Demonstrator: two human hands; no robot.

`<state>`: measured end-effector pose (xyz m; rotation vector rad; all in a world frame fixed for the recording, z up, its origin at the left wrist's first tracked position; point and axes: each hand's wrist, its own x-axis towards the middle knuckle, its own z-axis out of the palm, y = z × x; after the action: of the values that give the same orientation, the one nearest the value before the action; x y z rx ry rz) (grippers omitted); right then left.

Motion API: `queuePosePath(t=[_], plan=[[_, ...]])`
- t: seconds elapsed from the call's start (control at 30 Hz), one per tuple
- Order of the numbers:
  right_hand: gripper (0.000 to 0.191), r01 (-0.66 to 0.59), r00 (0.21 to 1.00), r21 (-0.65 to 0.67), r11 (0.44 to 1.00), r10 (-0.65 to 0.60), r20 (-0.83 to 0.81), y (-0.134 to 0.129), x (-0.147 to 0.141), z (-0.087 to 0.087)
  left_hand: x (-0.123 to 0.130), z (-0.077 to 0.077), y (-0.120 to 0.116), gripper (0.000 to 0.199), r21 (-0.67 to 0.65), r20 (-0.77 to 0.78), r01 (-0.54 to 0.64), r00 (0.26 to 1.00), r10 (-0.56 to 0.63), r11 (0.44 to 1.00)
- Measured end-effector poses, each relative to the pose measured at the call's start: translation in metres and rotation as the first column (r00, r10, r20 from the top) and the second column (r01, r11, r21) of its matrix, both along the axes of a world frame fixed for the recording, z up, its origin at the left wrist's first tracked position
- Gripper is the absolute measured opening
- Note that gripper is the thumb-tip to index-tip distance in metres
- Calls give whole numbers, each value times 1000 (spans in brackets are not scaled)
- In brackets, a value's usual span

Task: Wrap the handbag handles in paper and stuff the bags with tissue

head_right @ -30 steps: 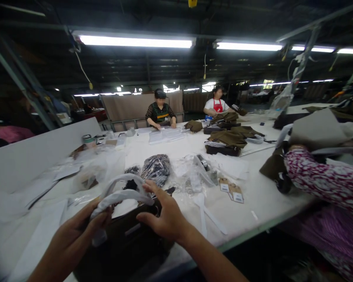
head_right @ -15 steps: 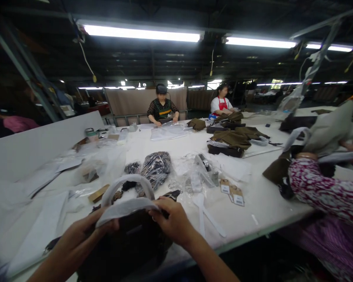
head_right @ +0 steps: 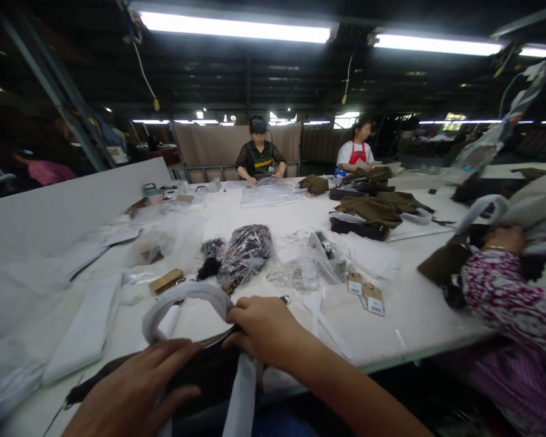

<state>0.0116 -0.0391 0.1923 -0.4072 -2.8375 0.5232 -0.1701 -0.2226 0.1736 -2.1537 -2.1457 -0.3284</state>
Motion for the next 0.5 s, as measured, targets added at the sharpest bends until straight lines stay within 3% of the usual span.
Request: queuePosePath(t=[0.17,0.37,0.43,0.5], plan=[[22,-98,979,105,990,77,190,6,-14,12,19,3,12,23,-167,-66,11,998,-22,986],[9,-221,933,276,935,121,338,-5,-35,14,23,-2,16,25,-108,78,98,993,-90,989],[11,-208,932,302,930,95,350,-1,-47,15,27,-6,11,29,-122,98,124,989,-112,985],[15,-117,947,332,936,5,321,11,-59,16,33,-12,3,26,-186,115,227,971,-208,956]])
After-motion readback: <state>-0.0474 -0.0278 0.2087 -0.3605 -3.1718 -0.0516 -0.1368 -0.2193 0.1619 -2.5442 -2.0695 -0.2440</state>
